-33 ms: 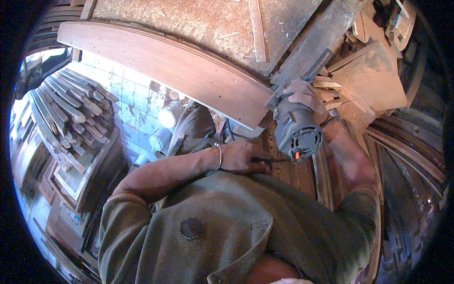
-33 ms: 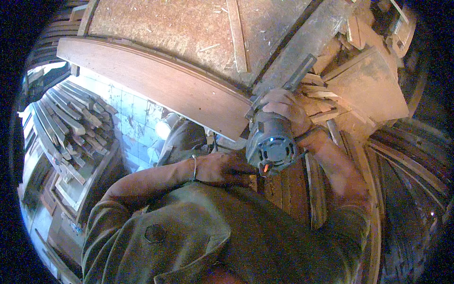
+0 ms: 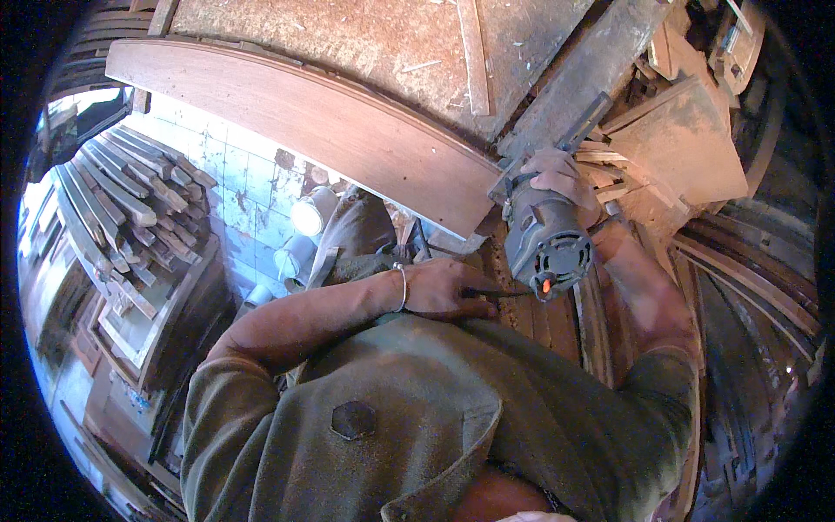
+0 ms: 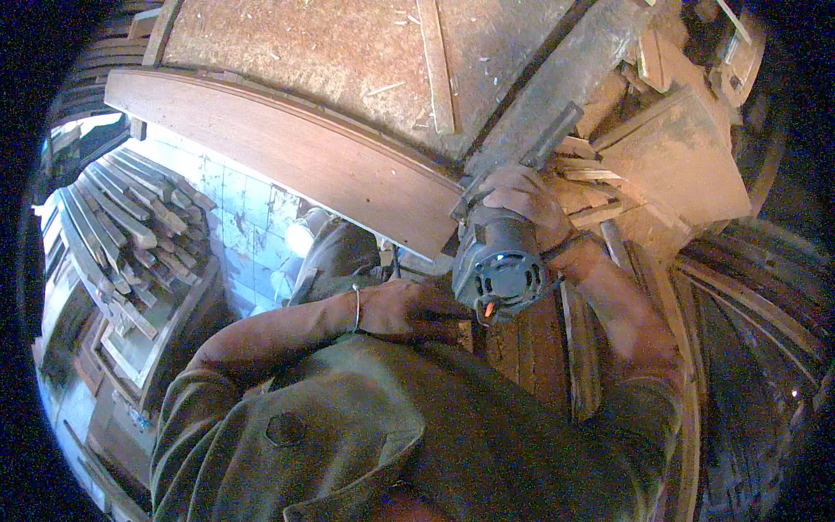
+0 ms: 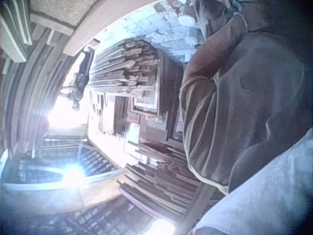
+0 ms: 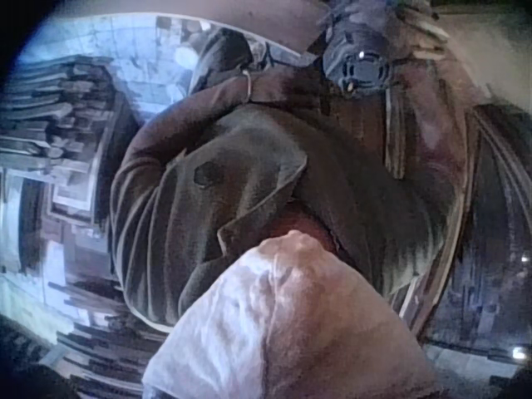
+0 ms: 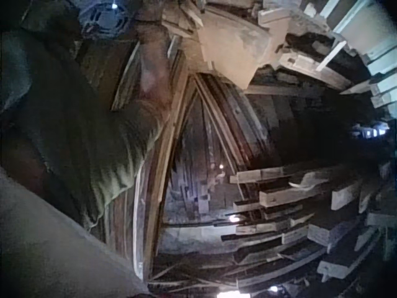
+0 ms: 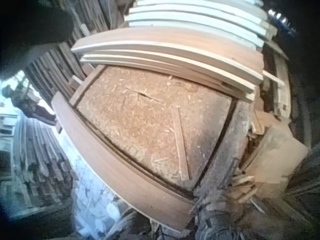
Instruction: The person scrapes a wooden plank with a metal tool and then uses a handheld power router to trim the edges of wooden planks.
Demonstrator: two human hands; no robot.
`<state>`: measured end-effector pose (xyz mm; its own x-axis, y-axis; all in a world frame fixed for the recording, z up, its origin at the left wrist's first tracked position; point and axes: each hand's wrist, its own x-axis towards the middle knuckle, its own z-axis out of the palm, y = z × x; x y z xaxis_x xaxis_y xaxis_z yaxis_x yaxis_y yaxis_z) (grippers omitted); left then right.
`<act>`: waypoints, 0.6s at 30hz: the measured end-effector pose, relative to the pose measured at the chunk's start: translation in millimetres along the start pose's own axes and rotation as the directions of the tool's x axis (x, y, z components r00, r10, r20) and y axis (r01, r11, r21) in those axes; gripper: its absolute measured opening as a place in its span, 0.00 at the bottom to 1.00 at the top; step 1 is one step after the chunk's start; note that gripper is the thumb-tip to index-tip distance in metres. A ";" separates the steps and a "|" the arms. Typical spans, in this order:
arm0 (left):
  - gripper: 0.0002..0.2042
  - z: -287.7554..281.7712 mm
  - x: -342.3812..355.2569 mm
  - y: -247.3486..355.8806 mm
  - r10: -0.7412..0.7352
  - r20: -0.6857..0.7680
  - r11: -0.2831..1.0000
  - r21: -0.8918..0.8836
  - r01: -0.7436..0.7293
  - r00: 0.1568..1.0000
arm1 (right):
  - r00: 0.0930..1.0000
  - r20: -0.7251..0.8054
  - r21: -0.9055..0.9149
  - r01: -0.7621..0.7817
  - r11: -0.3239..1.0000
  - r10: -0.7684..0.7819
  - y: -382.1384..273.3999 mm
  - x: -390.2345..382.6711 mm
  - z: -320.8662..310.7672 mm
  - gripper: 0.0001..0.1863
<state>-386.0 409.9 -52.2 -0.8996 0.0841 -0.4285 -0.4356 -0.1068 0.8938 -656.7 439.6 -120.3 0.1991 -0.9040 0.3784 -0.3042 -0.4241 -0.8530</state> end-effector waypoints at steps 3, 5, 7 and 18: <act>0.19 -2.7 -0.3 -7.5 -0.011 0.019 0.999 -0.037 0.012 1.000 | 0.999 -0.029 0.001 0.029 1.000 -0.029 4.7 0.3 4.9 0.28; 0.19 -2.9 -1.7 -12.4 0.054 -0.039 0.997 -0.050 -0.056 0.998 | 0.999 -0.032 -0.007 0.031 1.000 -0.031 5.2 2.3 5.8 0.28; 0.19 -7.2 -4.9 -13.4 0.053 -0.038 0.997 -0.058 -0.055 0.998 | 0.999 -0.020 -0.010 0.028 1.000 -0.029 6.2 5.1 6.6 0.28; 0.18 -44.3 -44.1 -8.2 -0.066 -0.148 0.988 -0.148 0.044 0.987 | 0.996 -0.033 -0.025 0.083 0.996 -0.084 22.5 45.1 32.1 0.25</act>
<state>-344.0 363.2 -46.5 -0.8632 -0.0563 -0.5018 -0.4747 -0.2483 0.8444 -624.6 391.0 -134.0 0.1929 -0.8663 0.4607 -0.3101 -0.4993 -0.8090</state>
